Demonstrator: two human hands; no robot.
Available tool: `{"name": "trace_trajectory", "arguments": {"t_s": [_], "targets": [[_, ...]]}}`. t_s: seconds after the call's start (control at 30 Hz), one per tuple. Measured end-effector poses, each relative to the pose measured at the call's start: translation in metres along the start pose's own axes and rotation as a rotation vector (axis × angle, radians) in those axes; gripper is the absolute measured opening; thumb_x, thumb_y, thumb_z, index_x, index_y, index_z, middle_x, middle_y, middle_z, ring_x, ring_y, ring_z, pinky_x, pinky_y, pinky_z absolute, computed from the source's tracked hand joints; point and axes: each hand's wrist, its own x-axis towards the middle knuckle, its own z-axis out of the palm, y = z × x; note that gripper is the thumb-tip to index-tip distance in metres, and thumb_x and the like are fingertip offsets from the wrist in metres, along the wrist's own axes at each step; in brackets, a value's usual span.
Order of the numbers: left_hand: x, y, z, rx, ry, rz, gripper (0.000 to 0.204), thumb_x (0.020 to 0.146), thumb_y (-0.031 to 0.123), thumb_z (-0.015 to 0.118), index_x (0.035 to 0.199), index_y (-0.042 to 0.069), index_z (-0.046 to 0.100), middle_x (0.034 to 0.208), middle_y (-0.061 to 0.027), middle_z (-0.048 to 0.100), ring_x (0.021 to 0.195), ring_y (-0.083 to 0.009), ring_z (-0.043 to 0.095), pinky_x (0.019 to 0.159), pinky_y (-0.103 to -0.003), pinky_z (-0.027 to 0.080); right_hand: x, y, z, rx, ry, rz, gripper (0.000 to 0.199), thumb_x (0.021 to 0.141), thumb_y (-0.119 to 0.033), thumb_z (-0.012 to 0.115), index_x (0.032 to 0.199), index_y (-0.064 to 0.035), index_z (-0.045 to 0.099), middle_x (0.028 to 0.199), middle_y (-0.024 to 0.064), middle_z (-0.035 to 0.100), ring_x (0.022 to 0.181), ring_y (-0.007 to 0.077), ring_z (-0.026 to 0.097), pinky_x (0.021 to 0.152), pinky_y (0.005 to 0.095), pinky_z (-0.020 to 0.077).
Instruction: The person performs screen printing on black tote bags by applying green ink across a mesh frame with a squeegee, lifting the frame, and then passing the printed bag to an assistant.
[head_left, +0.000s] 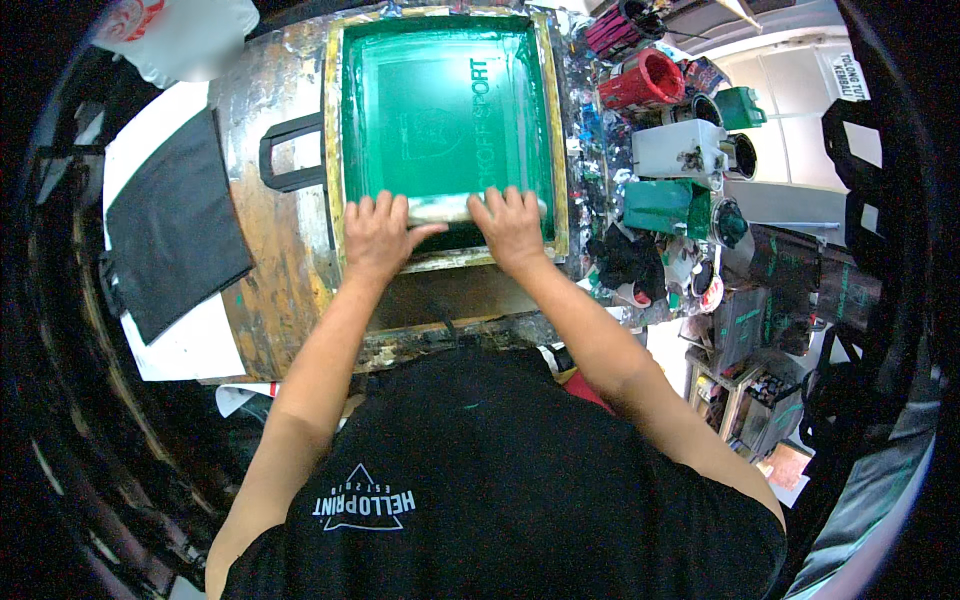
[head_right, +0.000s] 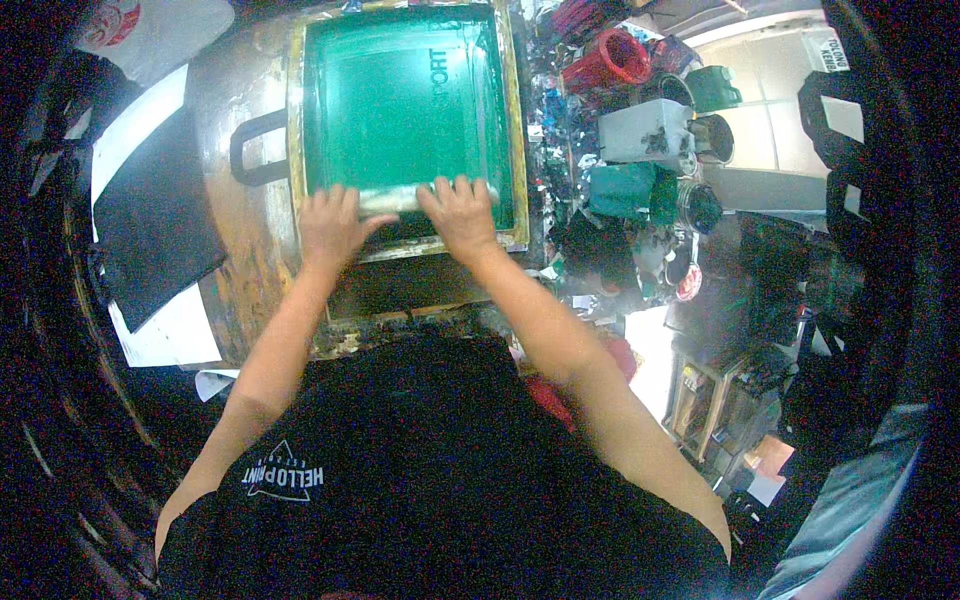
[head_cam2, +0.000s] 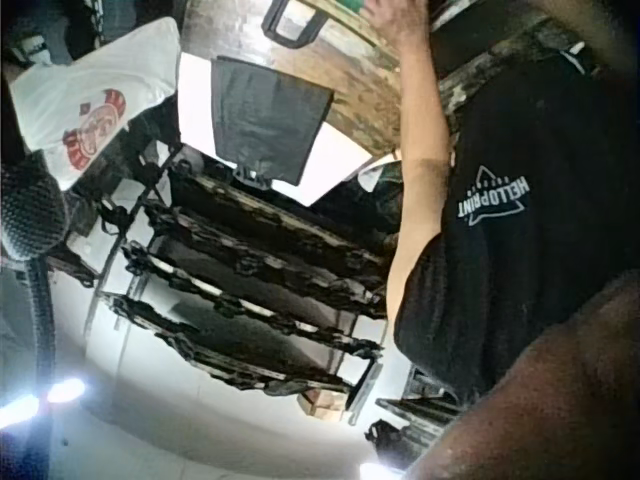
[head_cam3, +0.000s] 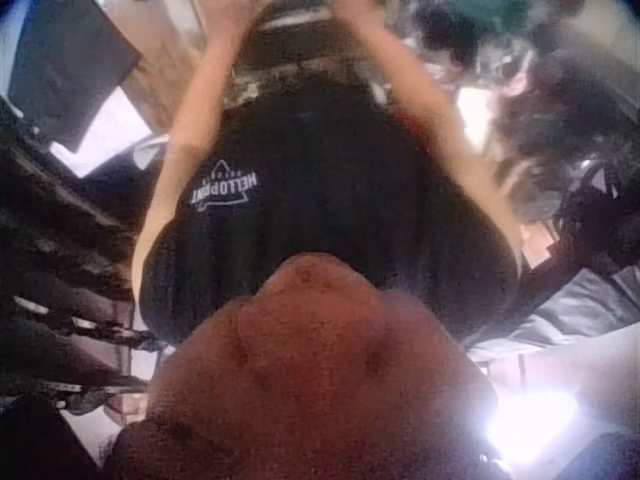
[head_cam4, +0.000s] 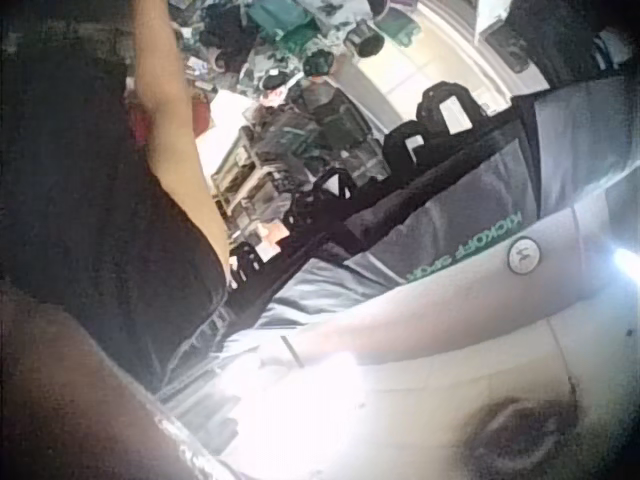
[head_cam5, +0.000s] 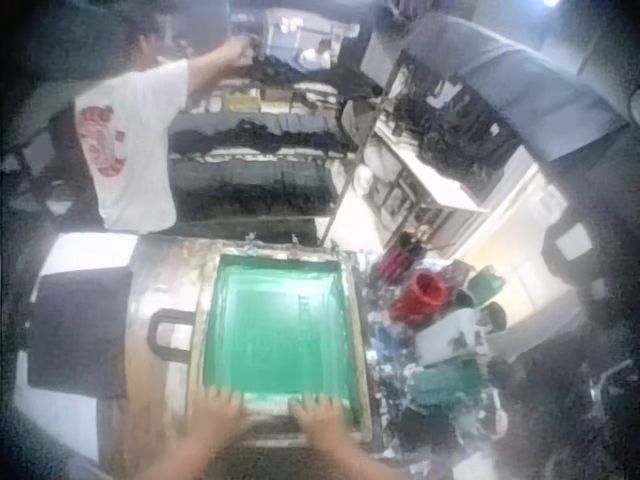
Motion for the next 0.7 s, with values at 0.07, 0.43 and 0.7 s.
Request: {"name": "trace_trajectory", "arguments": {"t_s": [0.07,0.43,0.7], "targets": [[-0.026,0.010,-0.007,-0.016,0.008,0.013,0.065,0.071,0.076,0.071,0.073,0.012,0.055,0.074,-0.0039,0.049,0.068,-0.0226,0.050,0.066,-0.039,0.036,-0.024,-0.012,-0.006,-0.001,-0.024,0.001,0.022,0.085,-0.018,0.061,0.107,-0.0209,0.063,0.088,0.0032,0.057,0.084,0.0244,0.057,0.072,0.0424,0.0417],[-0.075,-0.028,-0.037,-0.275,0.004,-0.213,0.117,0.061,0.071,0.083,0.149,0.006,0.040,0.133,-0.0158,0.053,0.124,-0.0352,0.048,0.104,-0.050,0.038,-0.026,-0.017,-0.023,0.169,-0.020,0.079,0.053,0.082,-0.012,0.066,0.134,-0.0213,0.058,0.116,0.0105,0.059,0.116,0.0281,0.054,0.099,0.0570,0.0367],[-0.149,-0.062,0.006,-0.267,-0.067,-0.457,0.083,0.060,0.044,0.093,0.133,0.015,0.067,0.115,-0.0098,0.052,0.110,-0.0333,0.051,0.097,-0.047,0.042,-0.039,-0.025,-0.027,0.153,0.003,0.104,0.049,0.085,-0.011,0.065,0.132,-0.0236,0.058,0.123,0.0103,0.058,0.117,0.0293,0.053,0.105,0.0611,0.0307]]}}
